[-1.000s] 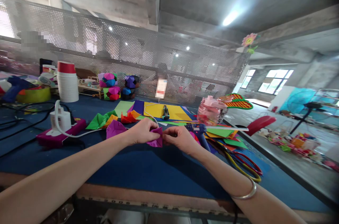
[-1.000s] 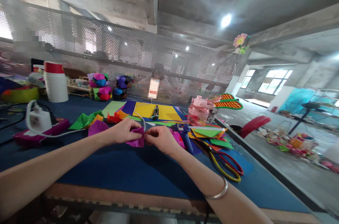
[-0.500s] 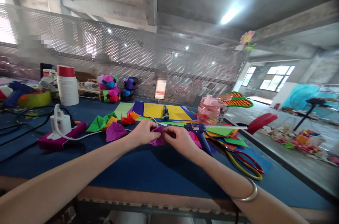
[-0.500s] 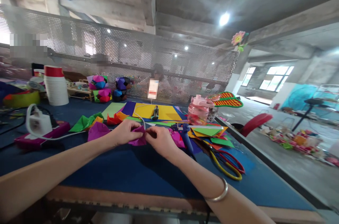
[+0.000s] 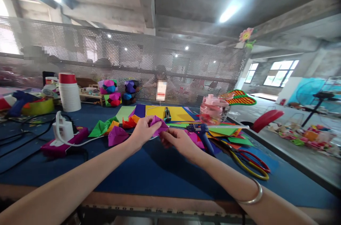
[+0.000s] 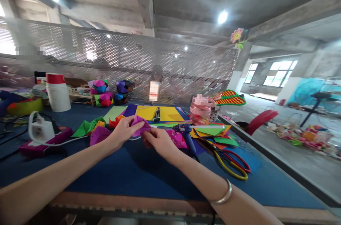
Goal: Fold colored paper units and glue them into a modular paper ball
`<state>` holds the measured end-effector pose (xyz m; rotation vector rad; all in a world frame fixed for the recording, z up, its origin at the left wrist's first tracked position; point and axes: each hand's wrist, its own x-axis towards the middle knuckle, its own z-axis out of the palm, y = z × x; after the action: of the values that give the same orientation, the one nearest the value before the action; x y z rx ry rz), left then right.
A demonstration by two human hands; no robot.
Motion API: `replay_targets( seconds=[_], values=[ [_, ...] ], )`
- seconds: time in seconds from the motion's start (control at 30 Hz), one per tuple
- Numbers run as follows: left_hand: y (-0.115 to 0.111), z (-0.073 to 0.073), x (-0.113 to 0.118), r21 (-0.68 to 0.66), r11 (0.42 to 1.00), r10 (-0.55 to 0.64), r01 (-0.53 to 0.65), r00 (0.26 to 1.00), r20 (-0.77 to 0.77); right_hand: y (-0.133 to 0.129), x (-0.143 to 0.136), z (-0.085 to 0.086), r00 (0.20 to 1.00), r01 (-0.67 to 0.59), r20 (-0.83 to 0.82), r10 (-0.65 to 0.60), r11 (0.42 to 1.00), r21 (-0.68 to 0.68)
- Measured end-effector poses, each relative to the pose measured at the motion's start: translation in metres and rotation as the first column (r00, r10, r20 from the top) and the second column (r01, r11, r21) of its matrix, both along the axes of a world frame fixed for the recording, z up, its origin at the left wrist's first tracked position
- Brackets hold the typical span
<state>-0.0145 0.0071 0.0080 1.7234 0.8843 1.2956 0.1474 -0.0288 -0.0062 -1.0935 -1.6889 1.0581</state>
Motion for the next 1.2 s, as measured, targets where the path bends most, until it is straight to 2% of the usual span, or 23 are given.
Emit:
replay_targets(
  seconds=[0.1,0.2,0.3,0.43,0.57,0.7,1.0,1.2],
  values=[
    [-0.002,0.0,0.001,-0.014,1.0,-0.019,0.019,1.0,0.012,0.002,0.003,-0.002,0.998,0.043,0.051,-0.047,0.995,0.087],
    [-0.001,0.0,0.001,-0.034,0.999,-0.013,0.014,1.0,0.012,0.003,0.006,-0.001,0.97,0.109,0.183,-0.157,0.963,0.247],
    [0.002,0.0,-0.001,0.01,1.0,-0.004,0.005,0.998,-0.07,0.001,0.008,0.002,0.886,0.171,0.322,-0.333,0.881,0.44],
    [0.002,-0.001,-0.003,0.211,0.977,0.056,-0.003,0.967,-0.247,-0.002,0.01,0.01,0.755,0.159,0.427,-0.498,0.771,0.617],
    [-0.003,0.001,-0.003,0.254,0.967,0.079,-0.002,0.953,-0.293,-0.002,0.013,0.014,0.697,0.136,0.466,-0.545,0.739,0.66],
    [-0.001,0.002,-0.006,0.253,0.967,0.08,-0.005,0.955,-0.287,-0.001,0.014,0.013,0.673,0.133,0.483,-0.56,0.734,0.666],
    [0.012,-0.007,-0.011,0.285,0.958,0.105,-0.009,0.94,-0.324,-0.004,0.011,0.011,0.69,0.064,0.502,-0.521,0.736,0.674],
    [0.003,-0.006,-0.008,0.357,0.934,0.141,-0.001,0.919,-0.368,-0.011,0.008,0.011,0.716,0.029,0.458,-0.526,0.679,0.734]
  ],
)
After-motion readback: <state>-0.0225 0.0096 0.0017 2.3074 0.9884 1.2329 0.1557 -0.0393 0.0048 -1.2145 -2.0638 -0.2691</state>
